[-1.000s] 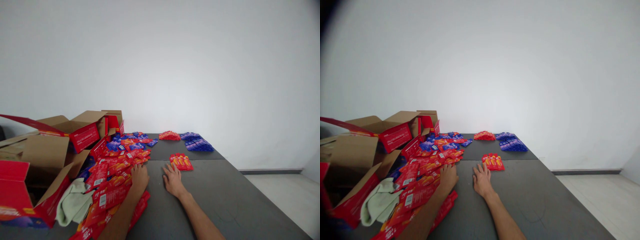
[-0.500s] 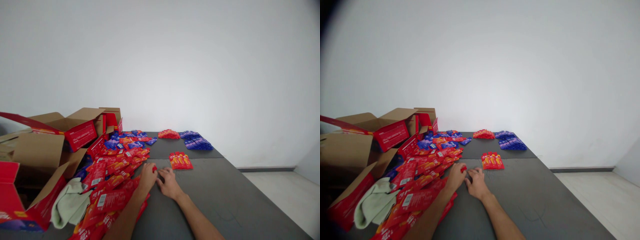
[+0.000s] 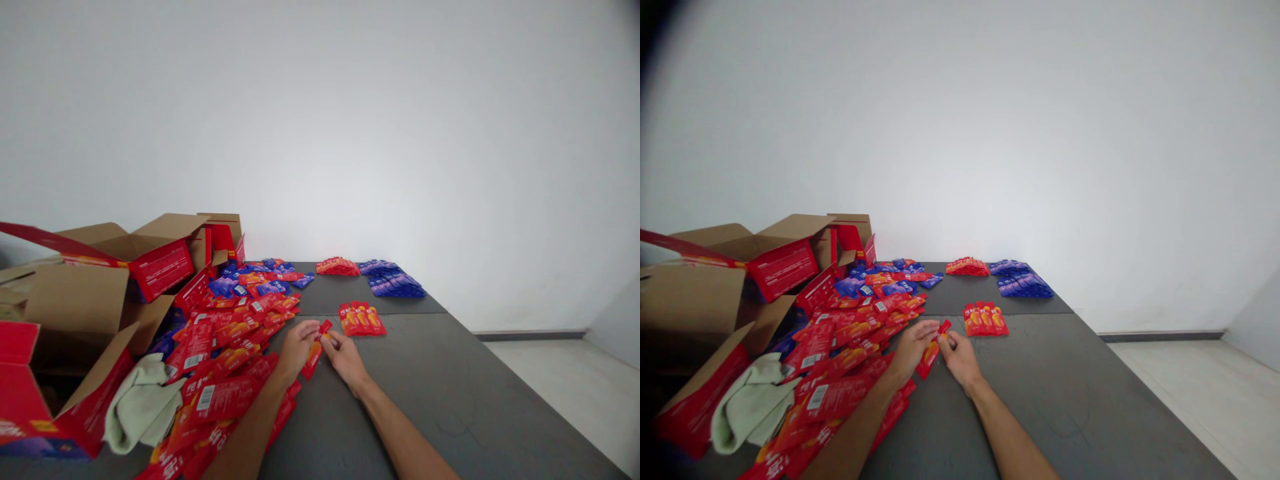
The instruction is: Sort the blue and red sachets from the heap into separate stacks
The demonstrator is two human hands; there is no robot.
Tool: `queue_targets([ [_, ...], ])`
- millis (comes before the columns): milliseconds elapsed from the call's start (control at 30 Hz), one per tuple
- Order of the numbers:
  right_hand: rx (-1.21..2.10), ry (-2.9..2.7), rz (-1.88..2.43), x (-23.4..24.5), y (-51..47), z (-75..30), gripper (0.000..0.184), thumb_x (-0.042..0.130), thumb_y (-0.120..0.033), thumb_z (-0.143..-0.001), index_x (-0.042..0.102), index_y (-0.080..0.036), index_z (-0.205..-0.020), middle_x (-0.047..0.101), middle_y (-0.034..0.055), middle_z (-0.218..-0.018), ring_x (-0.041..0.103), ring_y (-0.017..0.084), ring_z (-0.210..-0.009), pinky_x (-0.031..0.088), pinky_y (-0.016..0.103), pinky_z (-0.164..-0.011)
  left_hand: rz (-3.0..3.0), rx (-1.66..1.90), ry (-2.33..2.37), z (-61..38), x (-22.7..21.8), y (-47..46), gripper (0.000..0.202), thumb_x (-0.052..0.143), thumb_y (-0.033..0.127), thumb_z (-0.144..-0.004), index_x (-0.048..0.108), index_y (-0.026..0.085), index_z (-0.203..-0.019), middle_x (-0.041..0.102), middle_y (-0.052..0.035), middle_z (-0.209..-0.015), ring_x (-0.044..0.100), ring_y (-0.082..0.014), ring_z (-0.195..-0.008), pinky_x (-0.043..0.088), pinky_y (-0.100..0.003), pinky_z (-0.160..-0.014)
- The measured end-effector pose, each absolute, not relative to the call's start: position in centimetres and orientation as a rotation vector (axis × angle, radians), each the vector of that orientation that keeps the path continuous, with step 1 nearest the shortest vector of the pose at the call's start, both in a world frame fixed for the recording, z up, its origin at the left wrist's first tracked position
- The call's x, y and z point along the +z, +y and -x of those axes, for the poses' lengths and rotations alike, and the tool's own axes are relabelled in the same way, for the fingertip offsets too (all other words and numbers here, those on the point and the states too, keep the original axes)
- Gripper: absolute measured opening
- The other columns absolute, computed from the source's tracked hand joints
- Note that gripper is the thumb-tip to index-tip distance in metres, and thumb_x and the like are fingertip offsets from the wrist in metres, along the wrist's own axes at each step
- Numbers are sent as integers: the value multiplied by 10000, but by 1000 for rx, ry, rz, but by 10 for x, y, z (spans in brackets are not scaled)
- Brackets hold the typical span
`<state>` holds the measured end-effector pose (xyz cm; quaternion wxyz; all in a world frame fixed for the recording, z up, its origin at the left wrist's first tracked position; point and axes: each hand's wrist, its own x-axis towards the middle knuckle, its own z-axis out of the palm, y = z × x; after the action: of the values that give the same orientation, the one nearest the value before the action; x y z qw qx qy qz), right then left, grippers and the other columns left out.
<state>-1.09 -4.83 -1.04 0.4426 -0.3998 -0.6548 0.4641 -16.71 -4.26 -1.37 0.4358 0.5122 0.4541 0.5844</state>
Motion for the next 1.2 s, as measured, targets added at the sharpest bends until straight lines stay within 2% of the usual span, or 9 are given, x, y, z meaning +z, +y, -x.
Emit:
queue_targets([
  [100,1142,-1549,1004,-12,-43,6,355,527,-518,-880,538,-189,-747,403,-62,-628,324,100,-576,260,219,-536,-1375,1475,1346,169,-13,-45,449,675,114,-650,668,170,-1095,682,-124,-1211,621,-233,-1156,454,-378,-1021],
  [167,1135,-1500,1010,-13,-40,3,341,530,-502,-874,540,-187,-745,416,-60,-630,326,101,-578,265,219,-537,-1409,1407,1401,169,-13,-49,442,706,120,-630,676,171,-1068,700,-105,-1175,639,-228,-1111,471,-350,-979],
  [233,1133,-1450,1030,-13,-38,0,321,550,-484,-857,552,-183,-747,425,-59,-625,326,101,-578,271,218,-540,-1386,1254,1297,169,-11,-54,290,710,173,-660,690,147,-948,747,-84,-985,692,-209,-912,518,-309,-829],
  [333,1148,-1382,1073,-12,-39,-2,307,591,-466,-823,565,-174,-729,444,-56,-620,335,99,-580,282,219,-548,-1338,1115,1177,167,-7,-60,116,704,228,-686,655,131,-725,703,-25,-672,641,-149,-609,480,-242,-601],
  [467,1145,-1381,1023,-7,-42,-2,359,604,-506,-828,562,-172,-705,447,-55,-624,338,97,-584,277,223,-555,-1323,1120,1201,167,-1,-63,155,733,223,-642,606,137,-615,639,12,-556,574,-113,-517,405,-202,-513],
  [700,1130,-1277,1016,-5,-41,-5,450,644,-585,-794,480,-196,-640,401,-68,-576,302,94,-547,268,234,-531,-1299,1014,1139,167,-8,-62,205,753,289,-625,698,116,-722,715,-35,-678,635,-145,-581,481,-238,-570],
  [833,1109,-1233,987,-4,-39,-7,464,644,-570,-801,416,-210,-619,377,-69,-581,283,95,-558,263,231,-531,-1269,871,1168,168,-13,-63,234,746,242,-587,713,109,-777,744,-71,-769,673,-178,-637,544,-286,-596],
  [1100,1063,-1246,1013,-11,-38,-5,460,606,-540,-837,352,-224,-620,322,-78,-573,253,95,-555,245,230,-518,-1247,847,1135,168,-23,-61,243,770,235,-579,701,100,-768,744,-93,-778,689,-191,-635,583,-330,-621],
  [1200,1003,-1291,1066,-13,-34,-10,454,580,-555,-848,391,-220,-607,355,-74,-556,282,102,-544,256,236,-512,-1203,885,1136,165,-27,-59,253,803,226,-561,669,99,-733,727,-84,-738,683,-192,-609,592,-351,-611],
])
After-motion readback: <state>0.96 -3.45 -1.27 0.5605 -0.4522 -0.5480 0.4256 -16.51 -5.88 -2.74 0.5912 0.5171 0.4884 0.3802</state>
